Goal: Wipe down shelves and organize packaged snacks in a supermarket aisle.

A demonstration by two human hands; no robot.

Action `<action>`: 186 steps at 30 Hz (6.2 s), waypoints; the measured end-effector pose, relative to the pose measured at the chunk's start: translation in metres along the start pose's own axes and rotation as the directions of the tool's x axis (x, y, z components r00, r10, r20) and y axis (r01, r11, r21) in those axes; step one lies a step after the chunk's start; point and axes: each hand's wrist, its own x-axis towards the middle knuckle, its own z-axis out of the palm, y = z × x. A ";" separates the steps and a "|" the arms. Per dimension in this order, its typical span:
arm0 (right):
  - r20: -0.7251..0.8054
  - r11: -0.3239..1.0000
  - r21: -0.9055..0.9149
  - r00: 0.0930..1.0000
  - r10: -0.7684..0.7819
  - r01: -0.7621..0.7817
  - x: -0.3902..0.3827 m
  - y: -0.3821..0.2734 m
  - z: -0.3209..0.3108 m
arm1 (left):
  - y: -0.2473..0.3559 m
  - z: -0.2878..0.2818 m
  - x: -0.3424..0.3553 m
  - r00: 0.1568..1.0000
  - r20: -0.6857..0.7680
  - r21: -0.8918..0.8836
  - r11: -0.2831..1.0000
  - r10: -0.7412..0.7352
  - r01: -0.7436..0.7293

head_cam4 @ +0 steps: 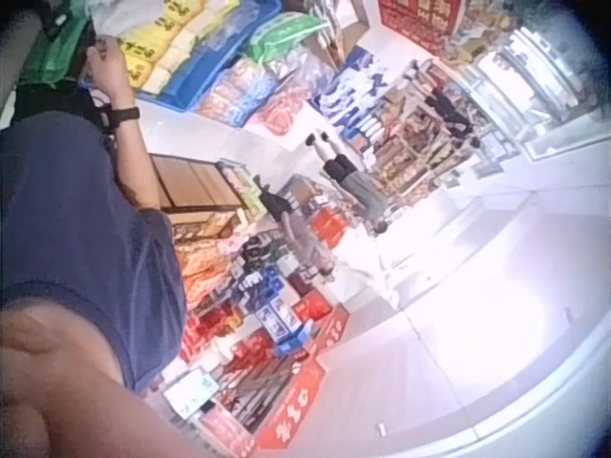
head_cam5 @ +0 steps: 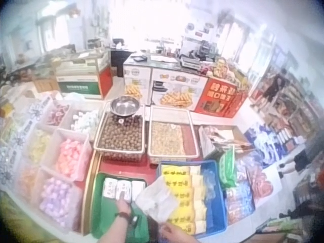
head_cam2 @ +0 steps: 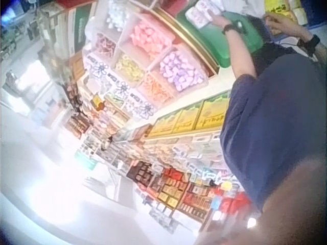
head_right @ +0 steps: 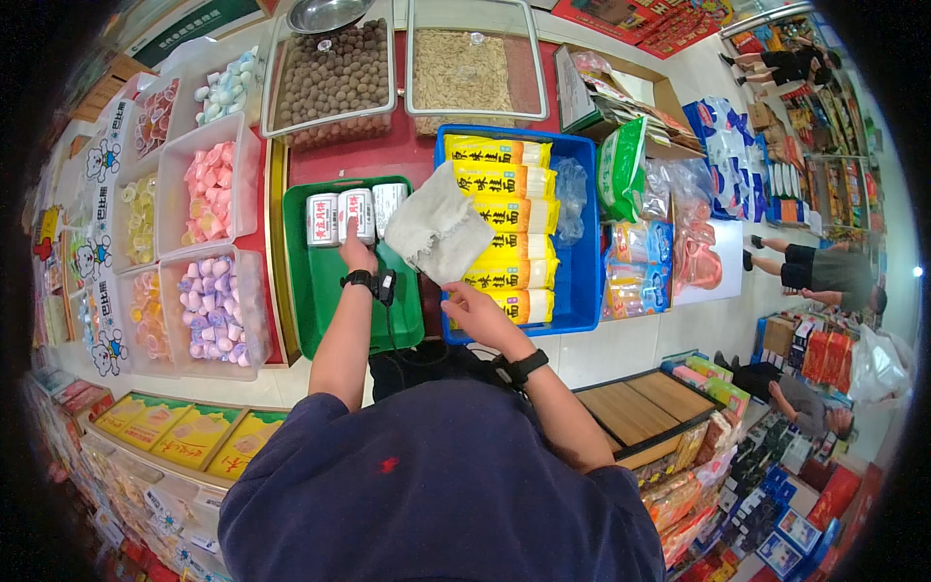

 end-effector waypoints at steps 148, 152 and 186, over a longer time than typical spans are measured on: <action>-0.385 0.793 0.228 0.800 -0.460 0.565 0.005 -0.368 0.579 | 0.758 -0.312 -0.034 0.656 0.713 0.511 0.824 -0.247 -0.244; -0.429 0.708 0.381 0.792 -0.435 0.595 -0.001 -0.393 0.621 | 0.782 -0.311 -0.036 0.595 0.747 0.493 0.847 -0.296 -0.198; -0.330 0.850 0.224 0.858 -0.394 0.477 0.001 -0.429 0.680 | 0.800 -0.324 0.001 0.231 0.741 0.640 0.767 -0.631 0.043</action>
